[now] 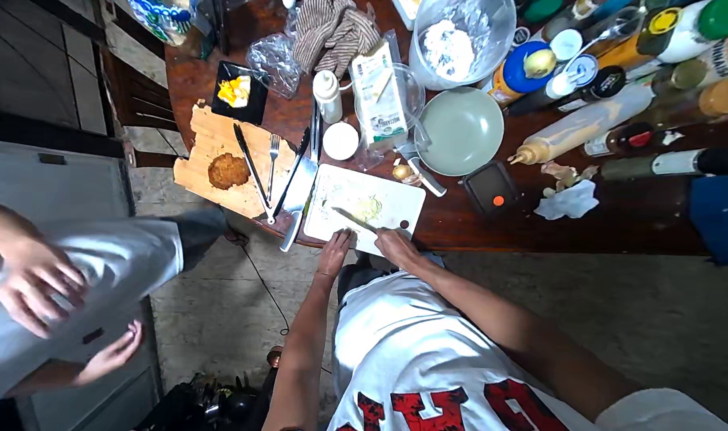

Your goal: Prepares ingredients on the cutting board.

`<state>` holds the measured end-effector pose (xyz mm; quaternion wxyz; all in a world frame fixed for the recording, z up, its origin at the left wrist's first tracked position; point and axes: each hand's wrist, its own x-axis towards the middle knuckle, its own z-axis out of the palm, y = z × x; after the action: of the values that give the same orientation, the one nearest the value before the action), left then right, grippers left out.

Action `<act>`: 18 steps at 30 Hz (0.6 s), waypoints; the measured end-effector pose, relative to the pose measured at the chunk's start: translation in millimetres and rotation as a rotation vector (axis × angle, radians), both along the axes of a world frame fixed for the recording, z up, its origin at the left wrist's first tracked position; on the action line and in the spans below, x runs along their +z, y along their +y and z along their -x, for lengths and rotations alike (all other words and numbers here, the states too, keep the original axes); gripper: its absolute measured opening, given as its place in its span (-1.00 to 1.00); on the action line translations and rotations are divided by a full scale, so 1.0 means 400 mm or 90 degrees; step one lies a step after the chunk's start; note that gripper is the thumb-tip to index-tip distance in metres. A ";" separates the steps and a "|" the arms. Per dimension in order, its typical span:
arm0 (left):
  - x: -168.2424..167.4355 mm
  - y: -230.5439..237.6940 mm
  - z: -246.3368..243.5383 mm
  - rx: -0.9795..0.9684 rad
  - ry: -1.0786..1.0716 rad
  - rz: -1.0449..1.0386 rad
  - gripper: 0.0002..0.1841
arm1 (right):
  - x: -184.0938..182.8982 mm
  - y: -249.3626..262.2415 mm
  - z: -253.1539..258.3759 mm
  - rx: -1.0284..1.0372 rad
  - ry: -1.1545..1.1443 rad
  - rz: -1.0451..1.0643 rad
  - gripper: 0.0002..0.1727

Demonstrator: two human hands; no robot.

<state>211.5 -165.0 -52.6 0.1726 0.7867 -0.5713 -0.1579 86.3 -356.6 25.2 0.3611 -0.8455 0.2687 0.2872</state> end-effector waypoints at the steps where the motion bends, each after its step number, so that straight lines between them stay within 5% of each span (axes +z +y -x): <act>1: 0.003 -0.006 0.000 0.005 0.009 0.000 -0.64 | -0.002 -0.004 -0.001 -0.006 -0.004 0.006 -0.67; 9: 0.027 0.006 -0.025 0.035 0.063 -0.122 -0.61 | 0.082 0.037 -0.010 0.002 -0.003 -0.055 -0.63; 18: 0.031 -0.038 -0.022 0.002 0.036 0.021 -0.76 | 0.036 0.019 -0.004 -0.014 -0.011 -0.023 -0.68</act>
<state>220.3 -180.3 -40.3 0.2018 0.7797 -0.5677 -0.1707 88.0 -348.9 39.6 0.3820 -0.8383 0.2697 0.2804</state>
